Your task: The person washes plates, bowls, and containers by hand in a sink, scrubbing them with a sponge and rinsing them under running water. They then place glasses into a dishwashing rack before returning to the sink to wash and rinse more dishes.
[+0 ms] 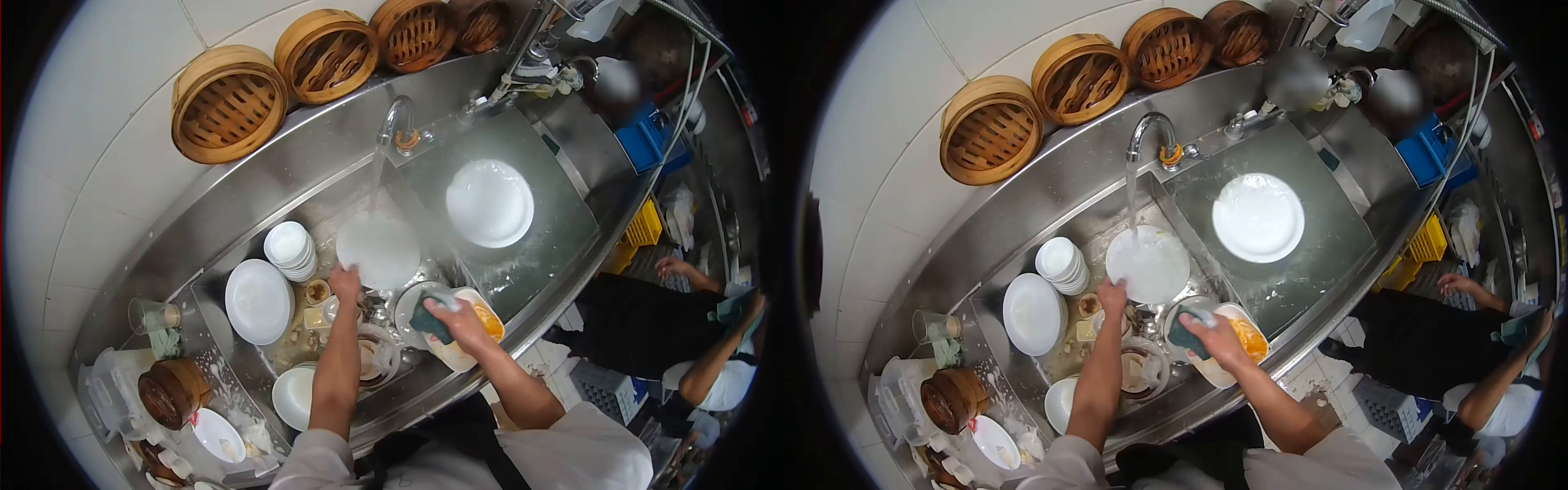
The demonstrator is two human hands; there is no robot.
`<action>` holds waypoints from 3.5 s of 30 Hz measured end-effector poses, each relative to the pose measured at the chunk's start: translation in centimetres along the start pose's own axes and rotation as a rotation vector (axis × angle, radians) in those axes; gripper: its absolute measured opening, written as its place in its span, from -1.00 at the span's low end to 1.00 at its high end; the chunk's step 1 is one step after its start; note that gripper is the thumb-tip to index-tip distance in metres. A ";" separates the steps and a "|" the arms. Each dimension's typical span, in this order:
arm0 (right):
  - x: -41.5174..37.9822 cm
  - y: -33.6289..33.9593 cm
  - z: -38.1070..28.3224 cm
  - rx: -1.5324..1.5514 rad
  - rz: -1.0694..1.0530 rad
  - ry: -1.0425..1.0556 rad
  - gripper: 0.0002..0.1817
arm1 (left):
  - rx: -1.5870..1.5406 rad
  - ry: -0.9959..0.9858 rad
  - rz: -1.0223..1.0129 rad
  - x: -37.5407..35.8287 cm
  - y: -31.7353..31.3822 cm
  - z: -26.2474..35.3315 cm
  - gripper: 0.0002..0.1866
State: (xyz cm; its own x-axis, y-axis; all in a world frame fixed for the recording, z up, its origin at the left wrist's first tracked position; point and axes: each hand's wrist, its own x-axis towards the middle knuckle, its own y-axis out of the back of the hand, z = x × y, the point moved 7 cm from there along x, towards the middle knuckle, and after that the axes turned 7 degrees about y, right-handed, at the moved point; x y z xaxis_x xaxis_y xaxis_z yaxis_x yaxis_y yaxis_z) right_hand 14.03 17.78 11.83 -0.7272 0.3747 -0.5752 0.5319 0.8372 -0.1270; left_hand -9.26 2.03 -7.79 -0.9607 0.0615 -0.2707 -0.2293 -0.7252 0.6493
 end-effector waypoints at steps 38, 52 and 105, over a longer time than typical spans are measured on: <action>5.6 16.9 -0.6 0.531 0.595 0.323 -0.56 | -1.240 0.144 -0.519 -3.8 0.1 28.6 -0.57; 15.8 -5.7 -15.4 0.907 -0.349 0.343 -0.70 | -1.173 0.944 0.025 -5.0 15.4 -21.1 -0.28; 6.8 -14.9 -7.9 0.135 -0.271 0.647 -0.42 | -0.861 -0.249 -0.413 -14.6 14.5 -0.7 -0.32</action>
State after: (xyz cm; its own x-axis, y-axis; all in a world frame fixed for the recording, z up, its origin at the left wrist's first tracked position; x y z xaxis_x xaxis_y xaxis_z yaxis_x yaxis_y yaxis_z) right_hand -2.26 11.03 16.15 -0.9306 0.3570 0.0804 0.3149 0.8932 -0.3210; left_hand 1.60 -9.86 5.07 -0.8588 0.4933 -0.1384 -0.4569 -0.8597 -0.2284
